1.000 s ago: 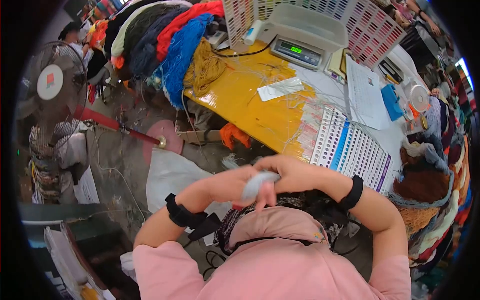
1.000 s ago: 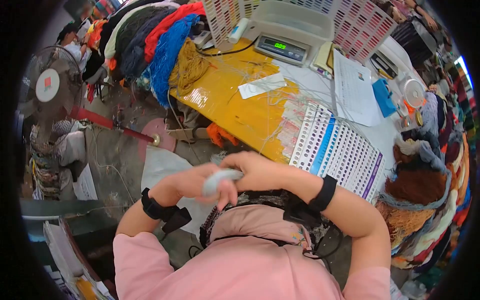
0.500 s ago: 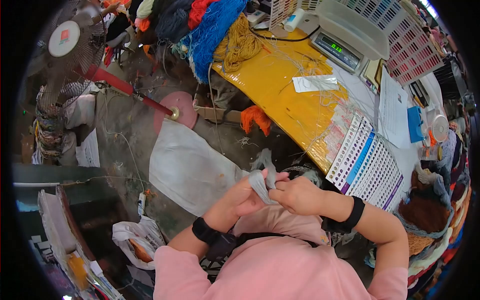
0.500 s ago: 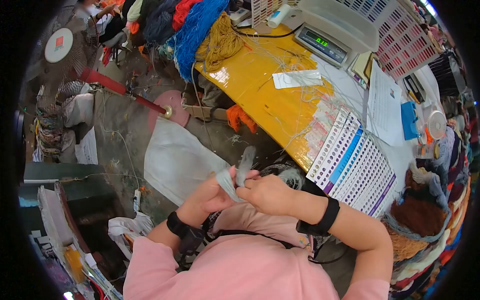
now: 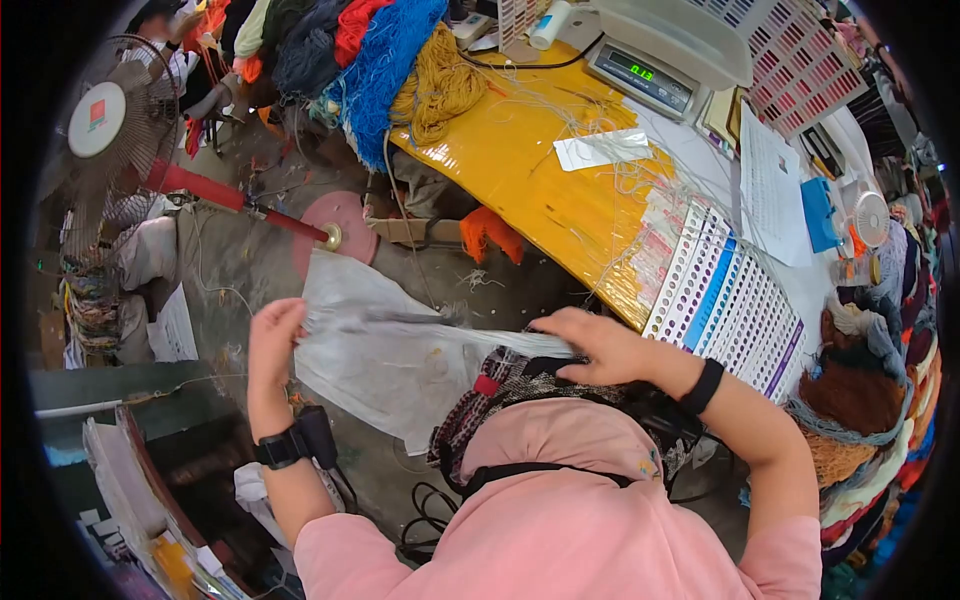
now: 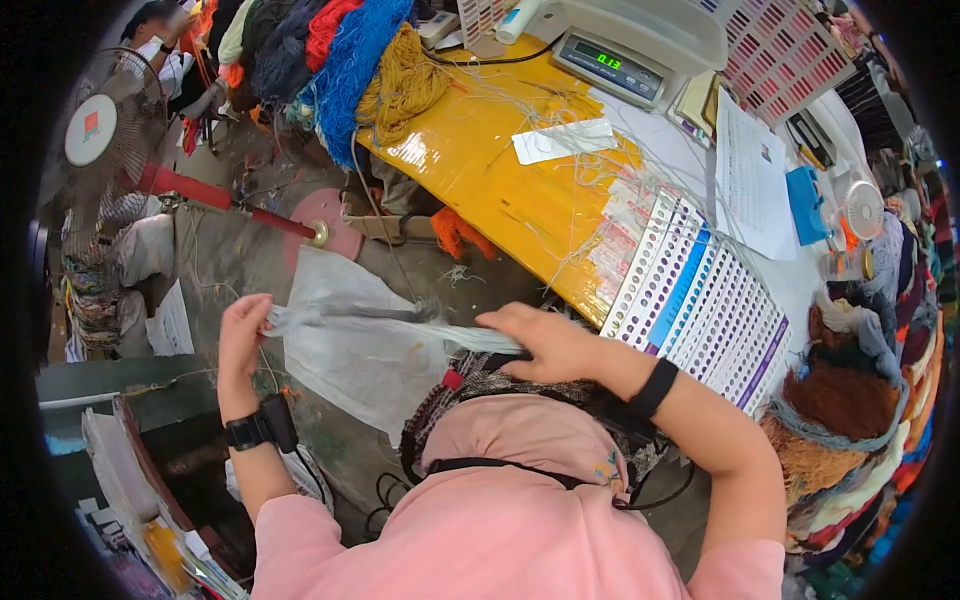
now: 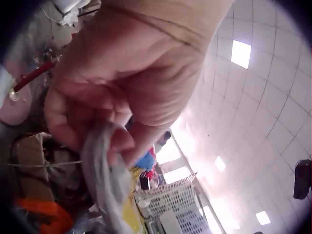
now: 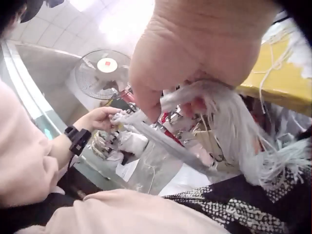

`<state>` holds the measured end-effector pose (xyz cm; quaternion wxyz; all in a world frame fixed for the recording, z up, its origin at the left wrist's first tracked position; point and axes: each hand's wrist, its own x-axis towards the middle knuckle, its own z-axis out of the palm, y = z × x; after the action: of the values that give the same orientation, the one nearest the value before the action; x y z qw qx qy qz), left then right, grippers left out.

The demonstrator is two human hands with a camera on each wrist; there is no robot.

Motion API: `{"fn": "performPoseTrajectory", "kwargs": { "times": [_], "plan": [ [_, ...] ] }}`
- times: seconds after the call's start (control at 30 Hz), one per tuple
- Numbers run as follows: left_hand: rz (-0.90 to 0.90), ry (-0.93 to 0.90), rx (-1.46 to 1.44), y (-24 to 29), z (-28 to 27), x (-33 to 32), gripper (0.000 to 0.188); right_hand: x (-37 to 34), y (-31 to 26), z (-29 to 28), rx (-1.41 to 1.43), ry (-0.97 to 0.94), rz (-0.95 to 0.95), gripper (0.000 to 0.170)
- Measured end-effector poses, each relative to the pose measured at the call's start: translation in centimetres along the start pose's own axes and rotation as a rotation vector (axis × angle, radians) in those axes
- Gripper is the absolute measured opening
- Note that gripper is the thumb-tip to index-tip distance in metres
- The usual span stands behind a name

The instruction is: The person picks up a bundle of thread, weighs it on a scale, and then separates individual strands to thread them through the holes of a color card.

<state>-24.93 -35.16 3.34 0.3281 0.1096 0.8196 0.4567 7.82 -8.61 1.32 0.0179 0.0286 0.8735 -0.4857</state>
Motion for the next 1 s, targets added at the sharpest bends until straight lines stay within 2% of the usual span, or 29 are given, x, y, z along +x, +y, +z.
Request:
{"fn": "performPoseTrajectory", "kwargs": {
  "times": [0.03, 0.13, 0.23, 0.37, 0.47, 0.5, 0.53, 0.57, 0.6, 0.63, 0.67, 0.73, 0.8, 0.83, 0.9, 0.93, 0.97, 1.0],
  "plan": [
    [0.039, 0.089, -0.005, -1.1, -1.4, 1.2, 0.020, -0.3, 0.6, -0.4, 0.006, 0.035, -0.021, 0.055],
    [0.240, 0.439, 0.538, -2.6, -4.5, 2.9, 0.022, -2.3, 1.5, -2.7, -0.139, 0.119, 0.019, 0.055],
    [0.322, 0.666, 0.795, -4.6, -5.5, 3.8, 0.021, -4.5, 1.4, -4.4, -0.102, 0.182, 0.125, 0.051],
    [0.125, 0.694, 0.975, -7.0, -2.8, 4.2, 0.019, -6.9, 2.3, -5.5, -0.011, 0.259, 0.240, 0.043],
    [0.202, 0.512, 1.019, -11.1, -0.1, 5.5, 0.020, -8.4, 2.8, -6.0, 0.025, 0.332, 0.260, 0.042],
    [0.298, 0.333, 0.951, -15.1, 0.2, 7.3, 0.021, -8.9, 2.5, -6.4, 0.034, 0.373, 0.269, 0.041],
    [0.227, 0.109, 1.102, -20.2, 0.7, 10.0, 0.022, -9.6, 2.7, -6.7, -0.017, 0.382, 0.251, 0.041],
    [0.286, -0.146, 0.958, -21.5, 2.7, 9.7, 0.024, -10.4, 3.5, -7.0, -0.077, 0.403, 0.245, 0.040],
    [0.197, -0.360, 1.015, -23.4, 5.0, 10.7, 0.029, -11.6, 4.1, -7.2, -0.142, 0.433, 0.253, 0.039],
    [0.279, -0.641, 1.038, -22.7, 7.7, 11.0, 0.031, -12.6, 4.3, -7.5, -0.194, 0.475, 0.277, 0.036],
    [0.261, -0.685, 0.906, -21.8, 10.4, 10.6, 0.028, -13.6, 4.5, -7.9, -0.242, 0.513, 0.303, 0.033],
    [0.273, -0.687, 0.762, -14.5, 15.7, 8.0, 0.027, -15.8, 5.2, -8.7, -0.285, 0.616, 0.395, 0.029],
    [0.517, -0.660, 0.717, -10.4, 19.7, 8.6, 0.025, -18.4, 6.3, -9.0, -0.328, 0.704, 0.471, 0.027],
    [0.580, -0.638, 0.664, -3.8, 22.2, 5.5, 0.019, -19.6, 7.0, -8.9, -0.351, 0.747, 0.510, 0.026],
    [0.648, -0.667, 0.300, 3.2, 26.6, 2.3, 0.014, -21.1, 7.6, -8.6, -0.403, 0.809, 0.572, 0.025],
    [0.879, -0.675, 0.294, 5.7, 28.5, 1.1, 0.013, -21.5, 7.8, -8.2, -0.439, 0.794, 0.555, 0.024],
    [0.870, -0.778, 0.382, 8.5, 30.0, -0.8, 0.018, -21.7, 8.1, -7.8, -0.475, 0.776, 0.535, 0.024],
    [1.165, -0.833, 0.420, 10.2, 32.2, -1.9, 0.023, -21.9, 8.4, -7.6, -0.510, 0.756, 0.512, 0.023]
  ]
}}
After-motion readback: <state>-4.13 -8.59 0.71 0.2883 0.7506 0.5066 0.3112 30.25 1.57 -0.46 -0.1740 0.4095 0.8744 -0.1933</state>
